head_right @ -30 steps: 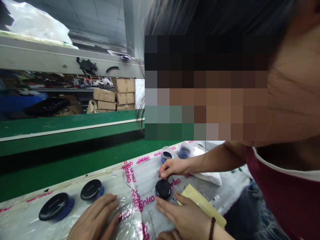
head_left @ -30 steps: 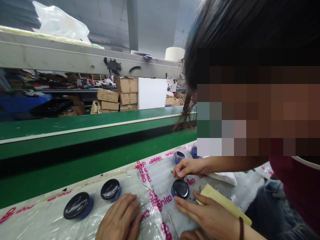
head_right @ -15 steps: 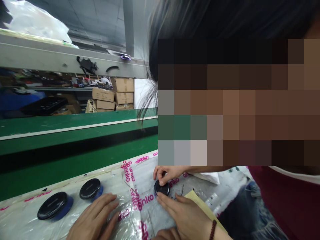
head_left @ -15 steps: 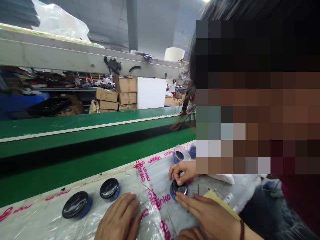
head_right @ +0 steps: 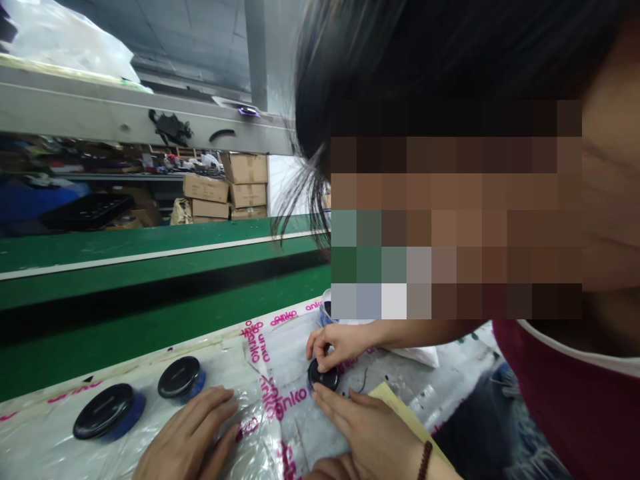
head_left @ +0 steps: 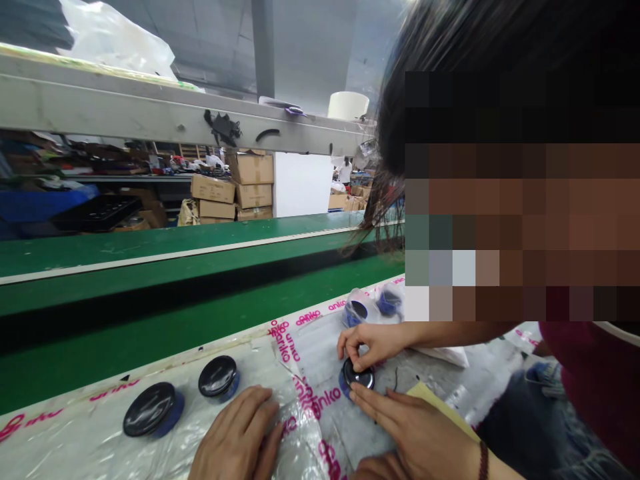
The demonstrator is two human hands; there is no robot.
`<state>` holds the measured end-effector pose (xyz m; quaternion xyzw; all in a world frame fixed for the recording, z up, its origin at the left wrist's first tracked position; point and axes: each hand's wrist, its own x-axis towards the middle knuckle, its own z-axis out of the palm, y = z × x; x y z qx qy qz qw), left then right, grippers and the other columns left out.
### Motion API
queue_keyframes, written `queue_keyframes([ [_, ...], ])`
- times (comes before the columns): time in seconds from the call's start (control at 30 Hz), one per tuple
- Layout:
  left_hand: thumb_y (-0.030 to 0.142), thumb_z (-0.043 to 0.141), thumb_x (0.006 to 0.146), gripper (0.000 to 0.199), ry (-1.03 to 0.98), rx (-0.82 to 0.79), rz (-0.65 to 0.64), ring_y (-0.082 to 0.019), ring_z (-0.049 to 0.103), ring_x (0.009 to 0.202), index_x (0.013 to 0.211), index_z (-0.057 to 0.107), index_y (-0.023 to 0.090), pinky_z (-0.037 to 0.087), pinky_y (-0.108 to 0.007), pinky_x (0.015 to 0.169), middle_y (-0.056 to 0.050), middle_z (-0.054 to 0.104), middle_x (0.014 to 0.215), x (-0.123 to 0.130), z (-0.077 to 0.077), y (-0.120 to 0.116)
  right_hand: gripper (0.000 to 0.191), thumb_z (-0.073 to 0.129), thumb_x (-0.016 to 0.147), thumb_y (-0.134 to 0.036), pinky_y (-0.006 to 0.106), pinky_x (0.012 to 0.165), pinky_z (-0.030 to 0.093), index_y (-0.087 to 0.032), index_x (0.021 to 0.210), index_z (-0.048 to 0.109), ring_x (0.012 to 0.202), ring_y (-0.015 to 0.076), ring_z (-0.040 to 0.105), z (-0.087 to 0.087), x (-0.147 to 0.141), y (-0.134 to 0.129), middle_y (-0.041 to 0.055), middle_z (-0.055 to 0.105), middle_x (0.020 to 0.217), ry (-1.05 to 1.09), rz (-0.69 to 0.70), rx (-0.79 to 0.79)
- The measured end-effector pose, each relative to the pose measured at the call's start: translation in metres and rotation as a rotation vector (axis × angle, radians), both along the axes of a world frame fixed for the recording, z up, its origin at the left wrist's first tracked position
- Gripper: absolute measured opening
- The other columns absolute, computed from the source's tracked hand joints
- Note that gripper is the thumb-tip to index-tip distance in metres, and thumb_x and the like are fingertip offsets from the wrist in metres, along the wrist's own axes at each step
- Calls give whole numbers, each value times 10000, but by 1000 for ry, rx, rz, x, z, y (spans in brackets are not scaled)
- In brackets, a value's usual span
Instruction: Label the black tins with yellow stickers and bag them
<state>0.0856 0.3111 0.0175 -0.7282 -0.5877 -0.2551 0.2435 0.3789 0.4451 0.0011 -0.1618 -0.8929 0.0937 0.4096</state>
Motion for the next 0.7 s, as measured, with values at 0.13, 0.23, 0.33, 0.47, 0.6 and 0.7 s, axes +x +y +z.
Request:
queue_keyframes([
  [0.13,466,397,1021,377,25,-1,5,-226,764,954,1026,706,250,678,-345,738,-45,778,1064,-2,1,2,295,504,1018,-453,284,603,610,-336,1127,752,797,215,744,6,0,-3,5,758,996,-107,15,-20],
  [0.23,472,392,1020,387,42,-7,-2,-225,767,936,1020,707,247,680,-344,731,-45,780,1049,-3,-1,1,286,495,1009,-410,290,574,606,-353,1097,760,777,221,743,8,0,-4,-11,759,992,-197,-3,-78],
  [0.33,470,401,1018,377,51,-29,-10,-218,769,921,1030,705,248,680,-332,727,-40,781,1038,-2,-3,0,295,483,1007,-387,291,610,616,-344,1087,764,815,226,748,9,-1,-5,-11,758,1008,-251,11,-111],
  [0.47,457,385,1027,381,52,-27,-8,-209,767,921,1032,702,246,677,-325,734,-38,780,1032,0,-6,-2,302,493,1004,-411,287,656,627,-322,1129,753,878,228,748,11,3,-3,1,755,1066,-241,53,-31],
  [0.6,445,379,1033,376,47,-45,-7,-199,764,931,1024,700,249,672,-310,744,-33,778,1036,0,-7,-2,303,509,1000,-407,308,739,635,-325,1181,738,944,226,734,12,14,-1,4,752,1085,-269,23,35],
  [0.7,444,383,1032,368,45,-47,-8,-198,762,942,1032,699,255,668,-307,754,-28,776,1045,-1,-6,-1,300,507,988,-429,319,783,631,-326,1103,764,983,226,722,7,16,-2,3,748,1097,-285,6,32],
])
